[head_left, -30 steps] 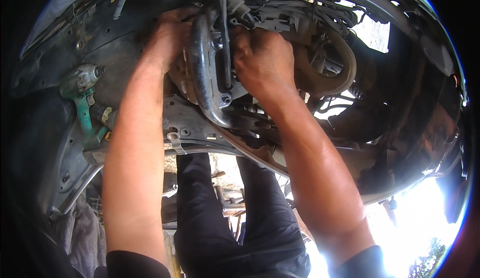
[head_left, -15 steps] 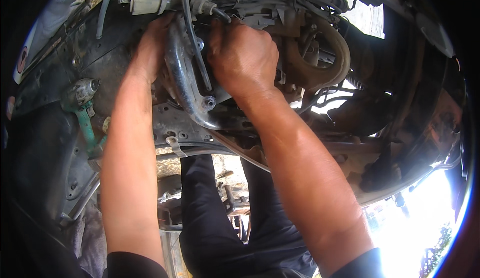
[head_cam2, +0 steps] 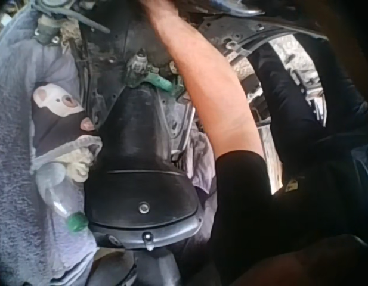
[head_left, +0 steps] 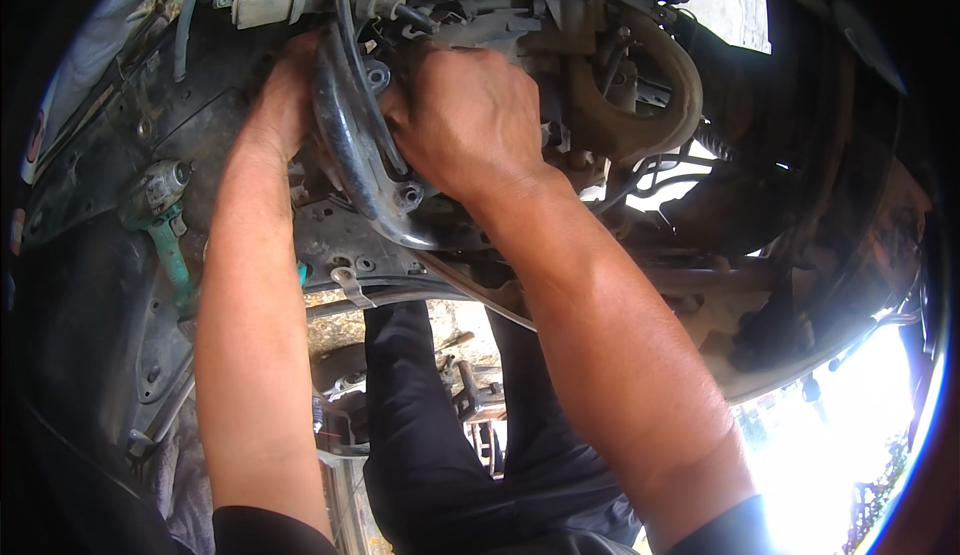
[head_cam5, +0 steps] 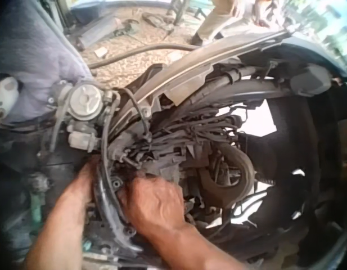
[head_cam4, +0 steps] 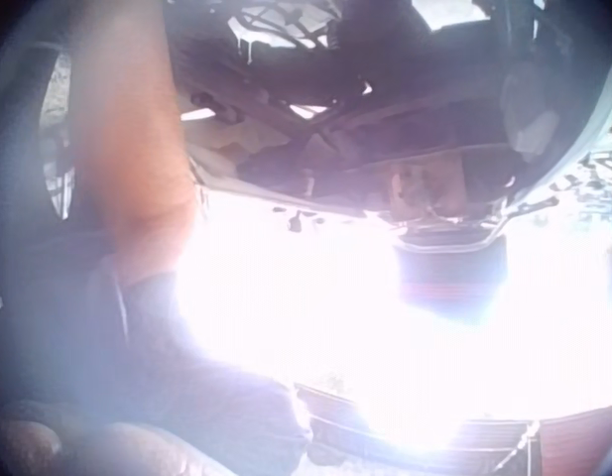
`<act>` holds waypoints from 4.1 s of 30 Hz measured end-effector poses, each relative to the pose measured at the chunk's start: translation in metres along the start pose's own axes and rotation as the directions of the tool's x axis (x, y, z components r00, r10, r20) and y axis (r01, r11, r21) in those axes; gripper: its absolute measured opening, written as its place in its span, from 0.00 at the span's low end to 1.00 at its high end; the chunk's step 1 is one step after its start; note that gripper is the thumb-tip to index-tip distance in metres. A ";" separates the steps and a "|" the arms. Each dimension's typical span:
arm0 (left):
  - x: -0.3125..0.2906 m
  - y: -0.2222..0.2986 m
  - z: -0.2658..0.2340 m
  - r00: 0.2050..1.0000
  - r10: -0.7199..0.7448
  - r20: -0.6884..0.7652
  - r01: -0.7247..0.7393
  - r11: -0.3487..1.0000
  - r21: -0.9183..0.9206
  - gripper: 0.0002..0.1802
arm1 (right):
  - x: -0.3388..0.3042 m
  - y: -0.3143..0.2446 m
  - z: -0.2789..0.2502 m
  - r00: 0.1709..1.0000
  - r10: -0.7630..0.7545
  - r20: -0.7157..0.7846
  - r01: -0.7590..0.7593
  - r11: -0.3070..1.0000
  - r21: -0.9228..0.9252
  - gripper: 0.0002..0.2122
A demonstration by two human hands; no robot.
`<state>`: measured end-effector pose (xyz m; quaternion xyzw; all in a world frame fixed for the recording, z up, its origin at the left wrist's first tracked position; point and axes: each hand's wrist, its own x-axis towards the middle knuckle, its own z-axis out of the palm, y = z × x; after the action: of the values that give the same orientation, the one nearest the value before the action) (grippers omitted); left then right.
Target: The person works under the front section of a motorcycle, using a cordless impact driver and a wrench to remove and install fasteners on the frame and engine area. The person repeatedly positions and tightens bolts while maneuvering around the engine and frame components.
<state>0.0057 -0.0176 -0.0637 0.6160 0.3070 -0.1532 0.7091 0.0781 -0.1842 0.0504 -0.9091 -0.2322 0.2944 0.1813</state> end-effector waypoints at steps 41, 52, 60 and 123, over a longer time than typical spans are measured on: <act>-0.019 0.051 0.023 0.981 -0.150 -0.122 0.158 0.985 0.065 0.16 | 0.021 0.022 0.011 0.948 -0.308 -0.078 0.311 0.950 0.024 0.17; -0.004 0.027 0.017 0.990 -0.130 -0.062 0.132 0.991 0.027 0.12 | 0.016 0.020 0.020 0.961 -0.246 -0.123 0.259 0.960 0.102 0.17; -0.001 0.019 0.013 0.992 -0.088 -0.087 0.100 0.984 0.146 0.18 | 0.025 0.022 0.012 0.944 -0.328 -0.037 0.328 0.945 -0.014 0.16; -0.020 0.058 0.025 0.993 -0.115 -0.026 0.111 0.987 -0.116 0.20 | 0.009 0.013 0.021 0.951 -0.243 -0.190 0.251 0.968 0.023 0.17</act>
<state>0.0317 -0.0332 -0.0046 0.5584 0.3612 -0.1653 0.7283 0.0760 -0.1857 0.0247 -0.8919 -0.3191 0.1886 0.2591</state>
